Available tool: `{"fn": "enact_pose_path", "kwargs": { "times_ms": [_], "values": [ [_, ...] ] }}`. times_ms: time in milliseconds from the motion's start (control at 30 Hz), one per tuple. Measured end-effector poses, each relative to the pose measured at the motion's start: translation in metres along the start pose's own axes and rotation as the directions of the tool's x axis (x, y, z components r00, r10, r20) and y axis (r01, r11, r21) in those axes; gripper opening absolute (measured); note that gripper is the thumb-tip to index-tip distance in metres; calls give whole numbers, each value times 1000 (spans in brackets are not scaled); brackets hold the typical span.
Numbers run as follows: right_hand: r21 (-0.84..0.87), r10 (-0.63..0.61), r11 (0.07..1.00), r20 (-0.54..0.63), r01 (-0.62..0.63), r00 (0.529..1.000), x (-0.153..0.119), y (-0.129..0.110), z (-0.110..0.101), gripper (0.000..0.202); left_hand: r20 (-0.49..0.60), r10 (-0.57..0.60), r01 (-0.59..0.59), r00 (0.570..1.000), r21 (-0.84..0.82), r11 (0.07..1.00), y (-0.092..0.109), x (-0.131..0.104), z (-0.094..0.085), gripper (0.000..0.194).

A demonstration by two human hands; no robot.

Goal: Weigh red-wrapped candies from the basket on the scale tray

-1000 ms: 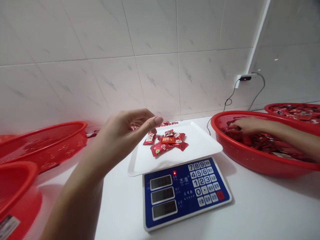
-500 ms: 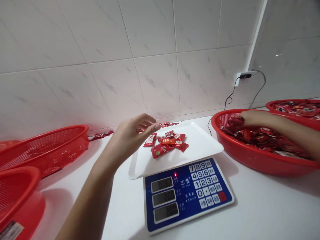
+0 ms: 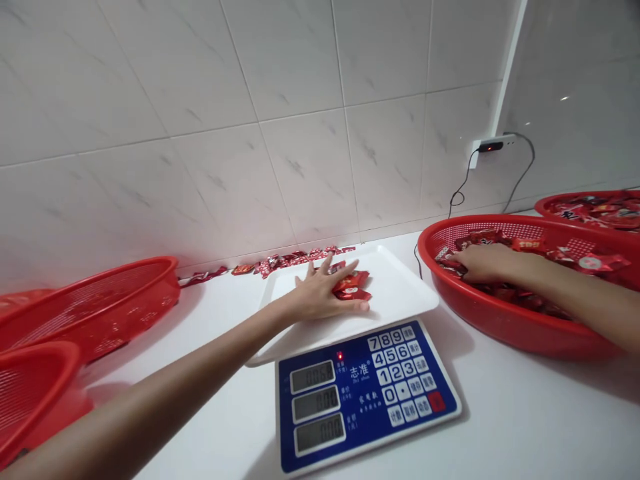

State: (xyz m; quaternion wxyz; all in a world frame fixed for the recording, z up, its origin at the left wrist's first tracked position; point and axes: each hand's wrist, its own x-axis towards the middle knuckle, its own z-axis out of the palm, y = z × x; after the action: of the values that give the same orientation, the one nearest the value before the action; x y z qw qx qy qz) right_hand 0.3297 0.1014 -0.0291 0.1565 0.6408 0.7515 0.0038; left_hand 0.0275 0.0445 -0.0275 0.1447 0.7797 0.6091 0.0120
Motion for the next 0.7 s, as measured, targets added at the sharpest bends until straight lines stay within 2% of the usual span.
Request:
{"fn": "enact_pose_path", "kwargs": {
  "times_ms": [67,167,233,333,433,567,700],
  "values": [
    [10,-5,1000,12,5,1000,-2,0,0,41,-64,80,-81,995,-6,997,10,3,6,99],
    [32,-29,999,18,28,999,-4,1,-2,43,-231,191,-203,954,-32,979,19,1,17,65],
    [48,-35,998,21,34,999,-5,1,-3,45,-304,208,-223,930,-16,975,20,-4,22,47],
    [72,-35,997,23,33,999,-7,2,-4,46,-334,217,-228,917,8,974,15,-10,23,30],
    [89,-48,995,19,46,999,-8,3,-4,45,-335,240,-263,911,-22,965,9,-14,18,20],
    [97,-59,994,12,58,998,-10,3,-5,41,-355,251,-285,901,-45,957,7,-16,15,17],
    [91,-64,994,4,63,998,-11,1,-4,47,-385,168,-253,907,-180,951,6,-10,2,15]
  ]
}}
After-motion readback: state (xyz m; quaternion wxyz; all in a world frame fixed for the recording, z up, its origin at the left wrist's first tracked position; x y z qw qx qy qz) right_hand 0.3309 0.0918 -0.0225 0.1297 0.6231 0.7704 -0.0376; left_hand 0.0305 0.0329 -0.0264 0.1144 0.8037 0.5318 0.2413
